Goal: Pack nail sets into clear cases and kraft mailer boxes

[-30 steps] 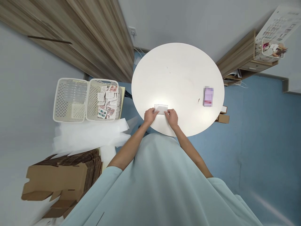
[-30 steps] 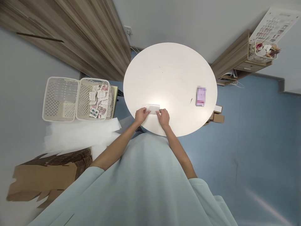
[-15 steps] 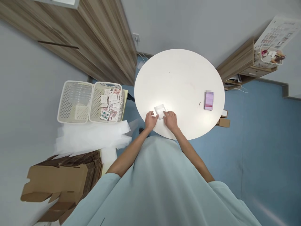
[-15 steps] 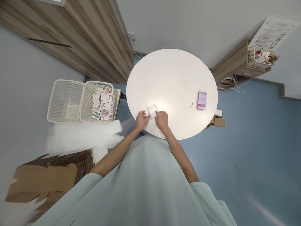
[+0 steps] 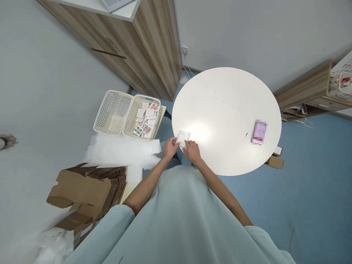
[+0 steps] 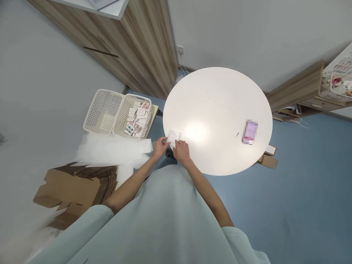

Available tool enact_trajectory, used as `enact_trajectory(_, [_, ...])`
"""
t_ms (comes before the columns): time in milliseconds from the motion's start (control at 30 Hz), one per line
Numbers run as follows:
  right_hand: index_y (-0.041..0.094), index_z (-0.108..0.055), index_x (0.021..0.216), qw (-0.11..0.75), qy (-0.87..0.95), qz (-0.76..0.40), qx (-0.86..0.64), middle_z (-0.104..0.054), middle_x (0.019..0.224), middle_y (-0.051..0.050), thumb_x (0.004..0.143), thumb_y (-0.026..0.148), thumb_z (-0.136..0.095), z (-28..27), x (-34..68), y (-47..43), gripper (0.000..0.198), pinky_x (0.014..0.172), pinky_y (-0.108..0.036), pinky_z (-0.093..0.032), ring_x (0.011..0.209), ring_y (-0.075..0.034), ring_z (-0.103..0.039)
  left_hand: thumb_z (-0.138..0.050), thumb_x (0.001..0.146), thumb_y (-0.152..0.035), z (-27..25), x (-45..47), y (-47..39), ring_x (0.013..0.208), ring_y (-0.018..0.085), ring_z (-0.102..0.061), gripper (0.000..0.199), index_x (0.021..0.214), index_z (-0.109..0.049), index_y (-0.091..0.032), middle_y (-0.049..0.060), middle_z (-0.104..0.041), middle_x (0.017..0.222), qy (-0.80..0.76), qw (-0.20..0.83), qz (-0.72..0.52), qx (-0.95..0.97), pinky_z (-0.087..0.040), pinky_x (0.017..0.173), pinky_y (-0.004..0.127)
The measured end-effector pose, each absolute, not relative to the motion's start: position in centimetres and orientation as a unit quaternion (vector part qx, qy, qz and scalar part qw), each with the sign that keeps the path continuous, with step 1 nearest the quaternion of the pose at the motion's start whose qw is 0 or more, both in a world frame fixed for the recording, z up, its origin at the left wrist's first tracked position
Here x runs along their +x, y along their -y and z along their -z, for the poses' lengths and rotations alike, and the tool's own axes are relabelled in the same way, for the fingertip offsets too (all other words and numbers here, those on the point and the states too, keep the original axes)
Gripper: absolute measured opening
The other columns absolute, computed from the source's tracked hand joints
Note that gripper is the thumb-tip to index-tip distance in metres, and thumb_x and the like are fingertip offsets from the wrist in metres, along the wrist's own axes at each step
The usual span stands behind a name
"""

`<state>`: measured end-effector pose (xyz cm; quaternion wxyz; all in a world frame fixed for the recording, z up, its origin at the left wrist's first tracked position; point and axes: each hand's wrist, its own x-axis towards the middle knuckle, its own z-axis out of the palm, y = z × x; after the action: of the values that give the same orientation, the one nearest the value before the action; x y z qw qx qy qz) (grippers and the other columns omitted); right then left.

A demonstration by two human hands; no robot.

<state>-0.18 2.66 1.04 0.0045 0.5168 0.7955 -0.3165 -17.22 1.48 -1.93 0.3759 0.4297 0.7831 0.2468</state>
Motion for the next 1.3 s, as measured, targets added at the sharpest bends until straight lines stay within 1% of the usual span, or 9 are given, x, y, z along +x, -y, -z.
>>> enact_trajectory(233, [0.01,-0.044,0.159,0.024,-0.826,0.302,0.475,-0.062,0.136,-0.022,0.105,0.025,-0.052,-0.8,0.2,-2.8,0.057,0.109,-0.047,-0.042,0.127,-0.034,-0.051,-0.073,0.086,-0.022,2.4,-16.5,-1.6,0.089,0.021,-0.07,0.027,0.113,-0.071,-0.018,0.011,-0.074,0.117,-0.811,0.351,-0.241,0.401,-0.058,0.09,0.037])
enact_trajectory(367, [0.01,-0.044,0.159,0.032,-0.828,0.299,0.473,-0.062,0.137,-0.022,0.104,0.024,-0.051,-0.9,0.1,-3.1,0.057,0.109,-0.047,-0.042,0.127,-0.035,-0.052,-0.075,0.083,-0.018,2.8,-16.5,-2.1,0.089,0.021,-0.07,0.027,0.11,-0.071,-0.018,0.011,-0.075,0.115,-0.816,0.359,-0.239,0.385,-0.057,0.09,0.037])
enact_trajectory(567, [0.014,-0.052,0.153,0.055,-0.803,0.311,0.505,-0.065,0.131,-0.021,0.105,0.027,-0.05,-1.3,-0.3,-3.8,0.05,0.104,-0.047,-0.045,0.125,-0.035,-0.054,-0.074,0.081,-0.016,3.5,-16.7,-2.4,0.09,0.021,-0.07,0.027,0.108,-0.069,-0.018,0.01,-0.075,0.115,-0.815,0.358,-0.237,0.388,-0.056,0.09,0.038])
enact_trajectory(700, [0.018,-0.056,0.149,0.056,-0.788,0.293,0.539,-0.065,0.129,-0.022,0.104,0.03,-0.051,-1.2,-1.0,-3.9,0.046,0.1,-0.049,-0.047,0.123,-0.037,-0.056,-0.073,0.083,-0.018,3.4,-16.8,-2.3,0.098,0.025,-0.07,0.025,0.108,-0.069,-0.019,0.011,-0.074,0.113,-0.801,0.357,-0.241,0.416,-0.055,0.095,0.041])
enact_trajectory(900, [0.017,-0.062,0.142,0.087,-0.767,0.251,0.583,-0.067,0.128,-0.024,0.102,0.027,-0.053,-1.7,-2.2,-4.1,0.042,0.098,-0.05,-0.049,0.12,-0.039,-0.06,-0.07,0.09,-0.021,1.4,-16.9,-1.0,0.111,0.031,-0.069,0.024,0.114,-0.07,-0.019,0.014,-0.07,0.121,-0.764,0.362,-0.254,0.47,-0.052,0.102,0.043])
enact_trajectory(1000, [0.017,-0.067,0.135,0.091,-0.769,0.224,0.592,-0.069,0.122,-0.023,0.1,0.026,-0.056,-2.4,-2.6,-3.6,0.037,0.097,-0.048,-0.049,0.117,-0.037,-0.062,-0.068,0.096,-0.027,-0.7,-18.4,1.9,0.109,0.03,-0.07,0.03,0.124,-0.068,-0.018,0.016,-0.067,0.13,-0.734,0.377,-0.292,0.484,-0.053,0.101,0.042])
enact_trajectory(1100, [0.012,-0.063,0.139,0.059,-0.779,0.189,0.595,-0.07,0.116,-0.023,0.099,0.027,-0.057,-3.1,-3.5,-2.0,0.043,0.097,-0.049,-0.049,0.114,-0.037,-0.062,-0.062,0.099,-0.029,-2.8,-21.8,7.1,0.109,0.027,-0.07,0.032,0.129,-0.067,-0.021,0.012,-0.067,0.132,-0.698,0.376,-0.349,0.5,-0.056,0.094,0.039])
enact_trajectory(1167, [0.01,-0.062,0.14,0.021,-0.794,0.181,0.579,-0.071,0.113,-0.021,0.1,0.029,-0.054,-3.7,-4.6,-0.3,0.045,0.098,-0.048,-0.048,0.112,-0.036,-0.062,-0.061,0.1,-0.03,-3.9,-25.2,11.8,0.112,0.025,-0.07,0.032,0.13,-0.066,-0.022,0.009,-0.069,0.13,-0.689,0.351,-0.382,0.506,-0.056,0.098,0.037])
enact_trajectory(1300, [0.015,-0.065,0.137,-0.043,-0.833,0.211,0.51,-0.073,0.109,-0.017,0.103,0.037,-0.05,-5.0,-8.4,4.7,0.044,0.099,-0.048,-0.049,0.11,-0.035,-0.063,-0.063,0.097,-0.03,-5.0,-33.1,22.1,0.114,0.025,-0.069,0.031,0.127,-0.068,-0.024,0.008,-0.071,0.126,-0.744,0.285,-0.395,0.457,-0.055,0.103,0.038])
